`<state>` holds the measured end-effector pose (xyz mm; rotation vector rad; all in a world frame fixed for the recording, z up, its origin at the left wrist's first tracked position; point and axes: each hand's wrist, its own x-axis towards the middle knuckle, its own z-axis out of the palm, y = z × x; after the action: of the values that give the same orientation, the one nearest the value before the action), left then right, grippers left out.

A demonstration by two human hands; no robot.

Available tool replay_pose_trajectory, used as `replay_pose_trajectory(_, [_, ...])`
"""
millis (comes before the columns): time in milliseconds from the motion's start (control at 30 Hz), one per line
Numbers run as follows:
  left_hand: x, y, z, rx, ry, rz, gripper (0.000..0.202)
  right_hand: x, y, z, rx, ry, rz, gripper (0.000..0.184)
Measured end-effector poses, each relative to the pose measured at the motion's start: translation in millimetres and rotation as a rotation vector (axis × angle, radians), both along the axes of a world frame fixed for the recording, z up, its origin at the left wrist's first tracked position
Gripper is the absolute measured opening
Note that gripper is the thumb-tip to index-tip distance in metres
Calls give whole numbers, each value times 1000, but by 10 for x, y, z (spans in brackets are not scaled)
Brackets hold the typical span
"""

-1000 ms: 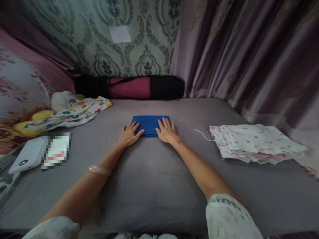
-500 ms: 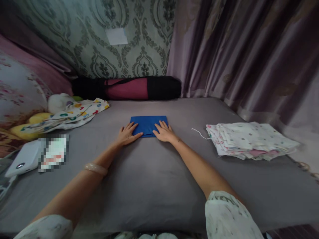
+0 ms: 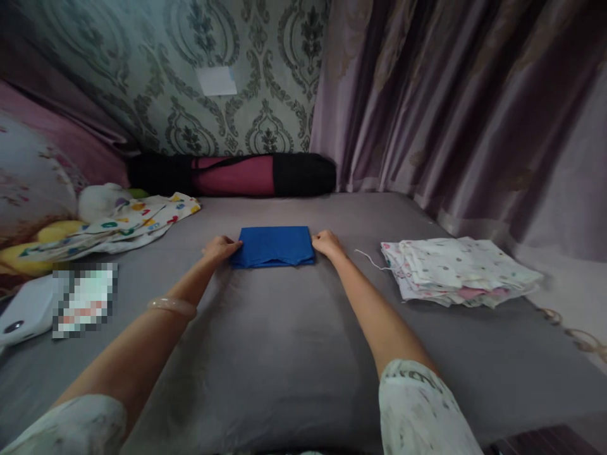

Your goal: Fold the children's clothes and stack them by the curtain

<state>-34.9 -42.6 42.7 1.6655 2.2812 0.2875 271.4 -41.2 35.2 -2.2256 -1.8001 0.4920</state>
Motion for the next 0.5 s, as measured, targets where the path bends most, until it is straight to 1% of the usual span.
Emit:
replay_pose_trajectory(100, [21, 48, 1, -65, -52, 25, 43, -81, 36, -25, -12, -17, -17, 35])
replay_pose_trajectory(200, [47, 94, 1, -105, -96, 34, 40, -182, 68, -34, -17, -57, -29, 38])
replay_pose_trajectory(367, [125, 118, 24, -73, -73, -9, 28, -291, 81, -27, -34, -132, 4, 39])
replay_pose_trajectory(433, [165, 116, 45, -45, -54, -17, 22, -315, 75, -3, -33, -111, 1, 36])
replay_pose_trajectory(500, [194, 118, 61, -32, -76, -21, 19, -330, 71, 34, -23, -47, -17, 30])
